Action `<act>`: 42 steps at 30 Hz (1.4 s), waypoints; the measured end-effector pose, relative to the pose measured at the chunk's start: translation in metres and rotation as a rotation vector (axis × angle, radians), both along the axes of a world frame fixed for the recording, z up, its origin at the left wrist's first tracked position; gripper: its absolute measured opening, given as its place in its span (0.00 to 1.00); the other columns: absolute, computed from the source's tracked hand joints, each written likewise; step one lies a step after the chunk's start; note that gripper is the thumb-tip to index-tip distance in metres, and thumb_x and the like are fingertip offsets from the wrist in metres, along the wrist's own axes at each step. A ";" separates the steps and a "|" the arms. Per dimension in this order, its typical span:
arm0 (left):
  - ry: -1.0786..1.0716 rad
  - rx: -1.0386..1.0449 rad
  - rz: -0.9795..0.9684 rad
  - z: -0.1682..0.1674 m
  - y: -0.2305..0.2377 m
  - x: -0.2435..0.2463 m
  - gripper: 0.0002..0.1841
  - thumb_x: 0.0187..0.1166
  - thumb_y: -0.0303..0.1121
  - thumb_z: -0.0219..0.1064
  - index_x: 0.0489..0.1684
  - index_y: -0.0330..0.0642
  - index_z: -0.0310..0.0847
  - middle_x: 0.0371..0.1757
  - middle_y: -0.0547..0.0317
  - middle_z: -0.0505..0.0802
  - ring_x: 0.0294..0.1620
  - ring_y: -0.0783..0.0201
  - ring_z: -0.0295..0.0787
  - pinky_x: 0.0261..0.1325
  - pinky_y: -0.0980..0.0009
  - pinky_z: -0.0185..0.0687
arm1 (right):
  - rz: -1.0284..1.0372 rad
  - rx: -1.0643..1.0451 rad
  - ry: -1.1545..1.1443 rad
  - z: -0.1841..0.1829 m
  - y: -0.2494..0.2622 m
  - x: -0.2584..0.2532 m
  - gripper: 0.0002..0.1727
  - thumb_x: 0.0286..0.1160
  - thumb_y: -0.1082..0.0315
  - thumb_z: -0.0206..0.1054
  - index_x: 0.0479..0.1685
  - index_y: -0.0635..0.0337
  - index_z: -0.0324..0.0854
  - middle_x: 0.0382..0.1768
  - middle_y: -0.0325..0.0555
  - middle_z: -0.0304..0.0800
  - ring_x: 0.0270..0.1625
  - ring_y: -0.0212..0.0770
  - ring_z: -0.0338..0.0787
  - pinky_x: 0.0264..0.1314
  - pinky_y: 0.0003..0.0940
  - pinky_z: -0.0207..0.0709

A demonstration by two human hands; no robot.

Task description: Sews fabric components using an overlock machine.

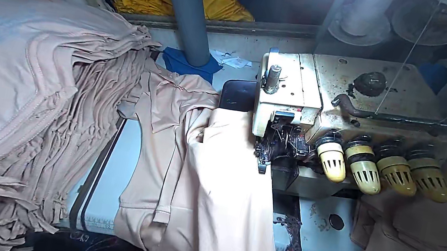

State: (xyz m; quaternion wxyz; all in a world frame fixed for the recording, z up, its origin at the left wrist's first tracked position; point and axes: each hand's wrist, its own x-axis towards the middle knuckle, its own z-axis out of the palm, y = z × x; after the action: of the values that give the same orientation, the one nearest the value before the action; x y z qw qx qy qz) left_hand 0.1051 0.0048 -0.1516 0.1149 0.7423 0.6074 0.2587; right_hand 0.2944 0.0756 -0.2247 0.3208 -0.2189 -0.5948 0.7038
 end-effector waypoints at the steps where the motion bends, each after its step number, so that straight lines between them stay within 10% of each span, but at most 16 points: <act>1: 0.027 0.020 0.032 0.001 0.008 0.001 0.08 0.79 0.30 0.68 0.38 0.39 0.94 0.30 0.49 0.93 0.21 0.57 0.88 0.21 0.64 0.79 | -0.033 -0.008 -0.001 0.004 0.003 -0.003 0.08 0.68 0.78 0.70 0.43 0.65 0.89 0.39 0.28 0.96 0.45 0.16 0.90 0.52 0.21 0.85; 8: 0.161 0.251 0.236 -0.001 0.068 -0.010 0.11 0.78 0.35 0.65 0.33 0.45 0.95 0.24 0.60 0.90 0.19 0.65 0.84 0.17 0.70 0.73 | -0.196 -0.035 0.016 0.028 0.037 -0.041 0.17 0.60 0.85 0.70 0.51 0.66 0.86 0.37 0.30 0.96 0.38 0.21 0.92 0.45 0.23 0.89; 15: 0.165 0.279 0.296 -0.004 0.076 -0.018 0.11 0.76 0.38 0.65 0.34 0.48 0.95 0.27 0.63 0.91 0.24 0.68 0.86 0.21 0.72 0.75 | -0.272 -0.079 0.059 0.029 0.042 -0.058 0.09 0.63 0.83 0.70 0.38 0.62 0.87 0.26 0.28 0.90 0.28 0.20 0.86 0.33 0.19 0.83; 42: 0.165 0.349 0.415 -0.012 0.095 -0.011 0.10 0.75 0.35 0.67 0.30 0.48 0.96 0.29 0.61 0.90 0.21 0.69 0.83 0.16 0.75 0.70 | -0.284 -0.152 0.105 0.030 0.035 -0.069 0.14 0.66 0.87 0.65 0.50 0.70 0.87 0.33 0.35 0.97 0.34 0.23 0.93 0.42 0.23 0.88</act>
State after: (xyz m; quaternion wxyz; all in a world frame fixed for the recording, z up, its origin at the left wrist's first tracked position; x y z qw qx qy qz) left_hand 0.0942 0.0999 -0.1633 -0.1199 0.6293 0.6997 0.3162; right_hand 0.2257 0.1107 -0.1946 0.4302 -0.2876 -0.4853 0.7048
